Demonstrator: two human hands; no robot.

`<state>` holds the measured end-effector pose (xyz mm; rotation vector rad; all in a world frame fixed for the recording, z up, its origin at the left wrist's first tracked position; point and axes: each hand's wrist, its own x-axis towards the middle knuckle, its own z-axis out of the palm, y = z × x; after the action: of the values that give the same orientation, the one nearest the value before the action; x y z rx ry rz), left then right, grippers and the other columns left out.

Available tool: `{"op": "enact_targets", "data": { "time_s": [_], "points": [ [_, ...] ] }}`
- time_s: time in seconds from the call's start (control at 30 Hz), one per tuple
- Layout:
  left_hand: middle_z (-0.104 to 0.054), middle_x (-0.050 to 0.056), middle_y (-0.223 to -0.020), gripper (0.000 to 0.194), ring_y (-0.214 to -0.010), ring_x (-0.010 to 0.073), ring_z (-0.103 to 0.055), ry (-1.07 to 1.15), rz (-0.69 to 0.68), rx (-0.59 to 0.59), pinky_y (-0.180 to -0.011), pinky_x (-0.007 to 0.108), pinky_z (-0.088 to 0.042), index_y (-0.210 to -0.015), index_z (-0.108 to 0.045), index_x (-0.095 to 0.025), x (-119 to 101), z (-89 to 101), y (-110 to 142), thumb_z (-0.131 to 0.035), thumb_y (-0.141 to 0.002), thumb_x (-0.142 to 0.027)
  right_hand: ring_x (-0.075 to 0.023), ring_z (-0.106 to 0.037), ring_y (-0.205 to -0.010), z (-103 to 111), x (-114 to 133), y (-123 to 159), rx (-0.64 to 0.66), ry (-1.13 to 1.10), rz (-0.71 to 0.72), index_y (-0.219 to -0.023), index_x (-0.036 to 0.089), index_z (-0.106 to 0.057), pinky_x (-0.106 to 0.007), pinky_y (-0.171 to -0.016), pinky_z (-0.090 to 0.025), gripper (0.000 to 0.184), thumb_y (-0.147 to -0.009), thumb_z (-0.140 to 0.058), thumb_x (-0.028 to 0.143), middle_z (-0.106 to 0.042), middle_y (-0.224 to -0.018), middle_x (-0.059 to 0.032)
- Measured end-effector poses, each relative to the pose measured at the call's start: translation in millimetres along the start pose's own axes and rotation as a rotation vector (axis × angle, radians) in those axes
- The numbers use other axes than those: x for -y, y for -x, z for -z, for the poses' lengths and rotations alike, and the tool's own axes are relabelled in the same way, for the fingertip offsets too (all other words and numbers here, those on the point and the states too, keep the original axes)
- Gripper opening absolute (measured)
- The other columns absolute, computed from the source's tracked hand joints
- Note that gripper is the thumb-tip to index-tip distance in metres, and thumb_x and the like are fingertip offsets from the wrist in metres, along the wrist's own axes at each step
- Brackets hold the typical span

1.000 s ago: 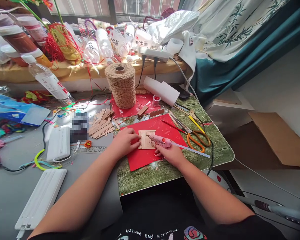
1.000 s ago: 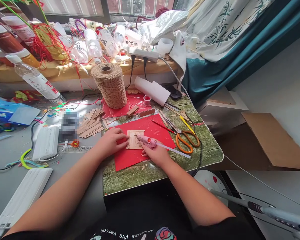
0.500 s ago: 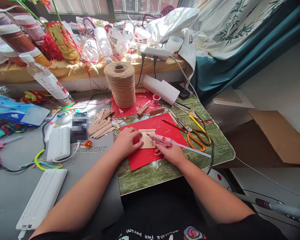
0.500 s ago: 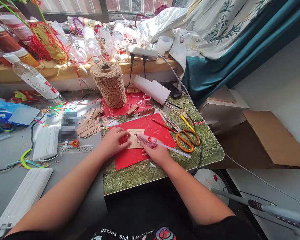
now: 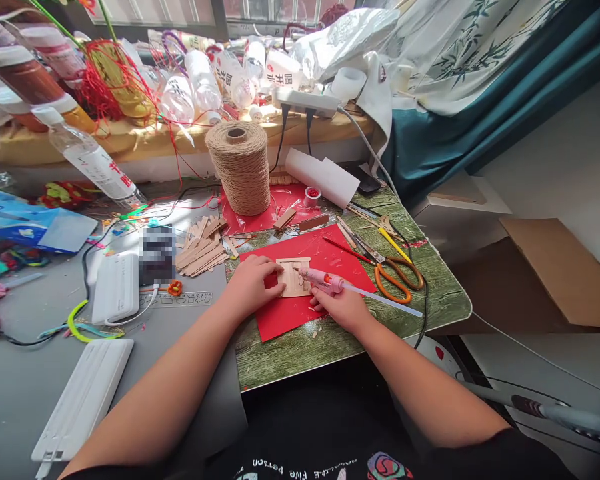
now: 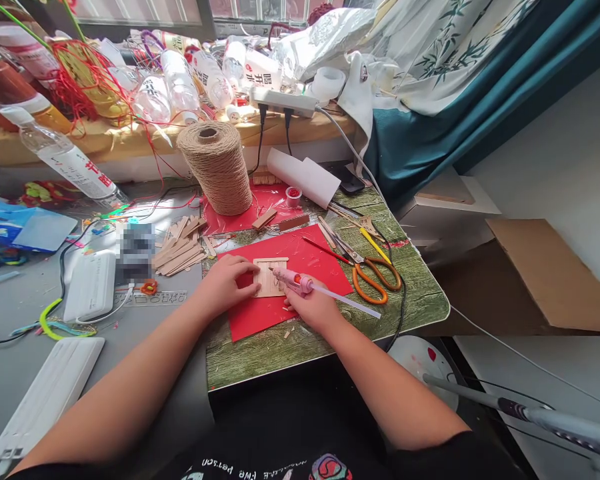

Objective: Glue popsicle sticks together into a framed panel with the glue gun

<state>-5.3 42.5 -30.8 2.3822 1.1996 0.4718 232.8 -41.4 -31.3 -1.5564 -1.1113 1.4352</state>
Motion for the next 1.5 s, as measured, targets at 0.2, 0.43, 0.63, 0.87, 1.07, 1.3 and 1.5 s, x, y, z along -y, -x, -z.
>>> {"op": "enact_targets", "data": {
  "time_s": [0.2, 0.43, 0.63, 0.87, 1.07, 1.3, 1.5],
  "points": [
    [-0.071, 0.006, -0.109, 0.030, -0.103, 0.0274, -0.060, -0.006, -0.006, -0.003, -0.096, 0.046, -0.049, -0.111, -0.074, -0.027, 1, -0.7, 0, -0.071, -0.086, -0.044, -0.0199, -0.076, -0.071, 0, -1, -1, 0.005, 0.008, 0.005, -0.131, 0.019, -0.069, -0.032, -0.067, -0.064, 0.054, -0.085, -0.075, 0.047, -0.076, -0.081, -0.0051],
    [-0.073, 0.006, -0.108, 0.029, -0.102, 0.0243, -0.064, 0.074, 0.014, -0.091, -0.095, 0.041, -0.051, -0.114, -0.074, -0.026, 11, 11.7, 3, -0.063, -0.094, -0.044, -0.0190, -0.074, -0.069, 0, 0, 0, 0.002, 0.003, 0.014, -0.132, 0.018, -0.069, -0.031, -0.067, -0.063, 0.054, -0.086, -0.075, 0.044, -0.075, -0.077, -0.0040],
    [-0.078, 0.004, -0.100, 0.027, -0.095, 0.0219, -0.069, 0.064, 0.148, -0.234, -0.087, 0.036, -0.051, -0.104, -0.075, -0.024, 17, 23.7, 5, -0.054, -0.098, -0.040, -0.0185, -0.074, -0.069, 1, -3, -1, 0.000, -0.010, 0.005, -0.132, 0.017, -0.069, -0.030, -0.065, -0.062, 0.052, -0.086, -0.074, 0.043, -0.074, -0.074, -0.0033],
    [-0.075, 0.003, -0.084, 0.031, -0.077, 0.0213, -0.065, -0.129, 0.229, 0.088, -0.062, 0.032, -0.038, -0.081, -0.069, -0.024, -12, 7.9, 3, -0.055, -0.095, -0.048, -0.0184, -0.074, -0.068, 2, -9, -3, 0.003, -0.034, 0.022, -0.130, 0.019, -0.070, -0.030, -0.066, -0.063, 0.050, -0.086, -0.075, 0.041, -0.075, -0.075, -0.0032],
    [-0.074, -0.001, -0.081, 0.030, -0.072, 0.0192, -0.064, -0.077, 0.356, 0.131, -0.056, 0.030, -0.032, -0.080, -0.067, -0.026, -19, 6.9, 0, -0.065, -0.086, -0.055, -0.0188, -0.074, -0.069, 1, -6, -2, 0.005, -0.028, 0.012, -0.132, 0.019, -0.068, -0.031, -0.067, -0.064, 0.053, -0.086, -0.075, 0.042, -0.075, -0.075, -0.0026],
    [-0.074, 0.000, -0.080, 0.027, -0.072, 0.0195, -0.064, -0.046, 0.381, 0.155, -0.056, 0.031, -0.033, -0.078, -0.068, -0.025, -22, 7.5, -2, -0.066, -0.084, -0.052, -0.0186, -0.074, -0.068, 1, -5, -2, 0.001, -0.027, 0.020, -0.131, 0.016, -0.068, -0.031, -0.067, -0.063, 0.052, -0.086, -0.074, 0.041, -0.074, -0.073, -0.0031],
    [-0.074, 0.000, -0.080, 0.026, -0.072, 0.0190, -0.064, -0.042, 0.384, 0.161, -0.055, 0.031, -0.033, -0.078, -0.069, -0.025, -20, 7.7, -2, -0.066, -0.083, -0.050, -0.0179, -0.073, -0.067, 0, -3, -1, -0.012, -0.045, 0.011, -0.126, 0.015, -0.069, -0.030, -0.065, -0.063, 0.049, -0.084, -0.075, 0.041, -0.073, -0.072, -0.0022]
  ]
}}
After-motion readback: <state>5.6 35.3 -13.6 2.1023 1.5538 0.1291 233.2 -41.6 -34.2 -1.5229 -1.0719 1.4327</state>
